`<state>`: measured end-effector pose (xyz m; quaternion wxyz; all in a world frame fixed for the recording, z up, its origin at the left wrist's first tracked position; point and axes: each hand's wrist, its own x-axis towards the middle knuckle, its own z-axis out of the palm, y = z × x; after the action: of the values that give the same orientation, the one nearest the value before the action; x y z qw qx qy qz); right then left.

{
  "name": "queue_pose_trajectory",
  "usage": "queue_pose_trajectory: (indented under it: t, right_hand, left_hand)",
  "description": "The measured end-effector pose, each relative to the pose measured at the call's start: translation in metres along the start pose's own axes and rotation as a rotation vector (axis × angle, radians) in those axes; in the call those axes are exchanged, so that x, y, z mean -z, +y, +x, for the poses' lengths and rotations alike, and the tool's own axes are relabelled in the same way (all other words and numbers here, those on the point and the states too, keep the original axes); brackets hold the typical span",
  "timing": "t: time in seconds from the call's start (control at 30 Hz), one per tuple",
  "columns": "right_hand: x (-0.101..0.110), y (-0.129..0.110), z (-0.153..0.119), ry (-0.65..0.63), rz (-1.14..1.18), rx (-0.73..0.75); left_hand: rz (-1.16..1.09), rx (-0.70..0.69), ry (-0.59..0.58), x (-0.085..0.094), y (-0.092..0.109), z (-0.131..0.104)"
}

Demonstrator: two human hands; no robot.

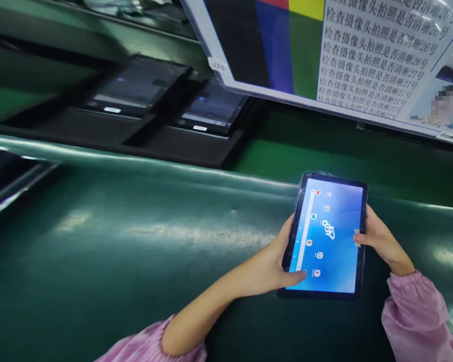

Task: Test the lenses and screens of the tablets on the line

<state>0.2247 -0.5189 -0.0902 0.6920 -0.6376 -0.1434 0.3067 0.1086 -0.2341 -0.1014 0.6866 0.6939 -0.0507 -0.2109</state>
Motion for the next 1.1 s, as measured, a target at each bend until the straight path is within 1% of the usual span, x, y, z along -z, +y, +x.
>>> queue_pose_trajectory:
  t: [0.13, 0.3, 0.43, 0.53, 0.63, 0.73, 0.83, 0.97, 1.1]
  right_hand:
    - [0.000, 0.000, 0.000, 0.002, 0.014, -0.012]
    - [-0.001, -0.002, -0.001, 0.006, -0.009, 0.007]
    - [0.000, -0.003, -0.002, 0.008, -0.041, -0.019]
    - [0.000, -0.002, -0.002, 0.015, -0.035, 0.003]
    - [0.000, -0.001, -0.002, 0.036, -0.028, 0.010]
    - [-0.001, -0.002, -0.002, 0.067, -0.028, -0.030]
    - [-0.002, -0.005, -0.001, 0.056, -0.012, -0.036]
    - [-0.003, -0.007, -0.001, 0.058, -0.017, -0.020]
    - [-0.004, -0.007, 0.000, 0.086, -0.027, -0.051]
  left_hand:
    - [0.019, -0.022, 0.005, 0.000, -0.001, 0.000]
    - [0.012, -0.028, 0.014, -0.001, 0.000, -0.001]
    - [0.013, -0.078, 0.011, -0.002, -0.001, 0.000]
    - [0.014, -0.100, 0.012, -0.002, 0.000, 0.000]
    - [0.028, -0.089, 0.019, -0.002, 0.000, 0.001]
    - [0.040, -0.050, 0.022, 0.000, -0.004, 0.003]
    - [0.026, -0.052, 0.010, 0.001, -0.008, 0.004]
    - [-0.011, -0.063, 0.017, -0.001, -0.002, 0.001]
    - [-0.021, -0.060, 0.023, -0.003, 0.006, 0.000]
